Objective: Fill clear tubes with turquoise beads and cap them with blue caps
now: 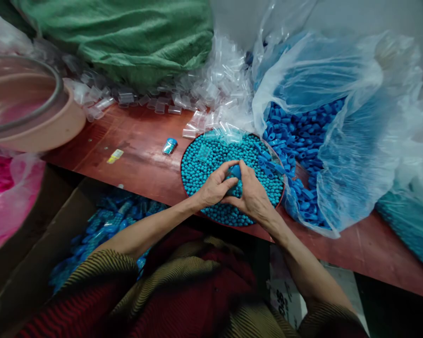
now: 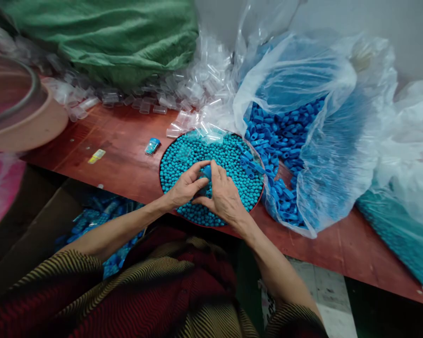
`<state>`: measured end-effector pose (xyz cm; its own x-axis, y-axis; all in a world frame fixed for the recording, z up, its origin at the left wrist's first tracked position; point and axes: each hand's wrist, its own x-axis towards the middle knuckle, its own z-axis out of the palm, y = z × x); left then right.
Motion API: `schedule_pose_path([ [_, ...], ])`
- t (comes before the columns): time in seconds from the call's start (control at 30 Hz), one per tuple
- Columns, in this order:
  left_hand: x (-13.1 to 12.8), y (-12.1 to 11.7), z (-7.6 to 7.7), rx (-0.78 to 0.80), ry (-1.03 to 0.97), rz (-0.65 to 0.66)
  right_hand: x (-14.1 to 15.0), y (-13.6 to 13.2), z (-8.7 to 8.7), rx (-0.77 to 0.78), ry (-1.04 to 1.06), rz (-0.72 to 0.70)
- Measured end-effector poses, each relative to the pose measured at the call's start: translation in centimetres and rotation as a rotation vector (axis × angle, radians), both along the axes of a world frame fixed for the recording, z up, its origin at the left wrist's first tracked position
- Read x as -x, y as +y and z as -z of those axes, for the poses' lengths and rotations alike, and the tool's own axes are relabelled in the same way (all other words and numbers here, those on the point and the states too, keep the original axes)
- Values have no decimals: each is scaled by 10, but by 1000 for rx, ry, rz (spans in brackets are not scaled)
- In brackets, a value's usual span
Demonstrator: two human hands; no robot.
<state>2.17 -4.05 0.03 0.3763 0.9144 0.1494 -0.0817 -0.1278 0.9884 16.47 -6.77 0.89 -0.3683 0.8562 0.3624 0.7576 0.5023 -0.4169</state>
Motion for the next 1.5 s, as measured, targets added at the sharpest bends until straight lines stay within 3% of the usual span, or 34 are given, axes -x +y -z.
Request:
schedule_pose_path([
  [0.17,-2,-6,-3,149,-83,12,5,0,11,-115,-75,95],
  [0.33,-5,-14,-3,271,-83,-98,4,4,22,-66,-39,22],
  [0.53,7,-14,-1,169,74,-81,24,-4,28,9,-34,65],
  [0.67,45,-10,-5,-22,270,-225,16,-3,12,56,-144,35],
  [0.83,118,8,8,-124,578,-517,-41,26,8,24,-275,397],
  [0.93,140,18,17,-211,892,-700,-64,45,16,62,-444,553],
  [1.03,127,17,14,-328,1077,-784,-68,58,22,156,-545,570],
  [1.1,103,13,9,-387,1040,-666,-69,66,26,179,-506,555],
  [1.2,58,10,4,-384,947,-368,-75,78,35,215,-196,494],
  [1.33,13,18,11,-273,986,-213,-87,81,43,403,263,385],
  [1.4,3,25,19,-230,950,-197,-90,72,41,347,215,365],
  [1.5,-1,33,29,-206,879,-198,-91,55,30,180,-166,304],
])
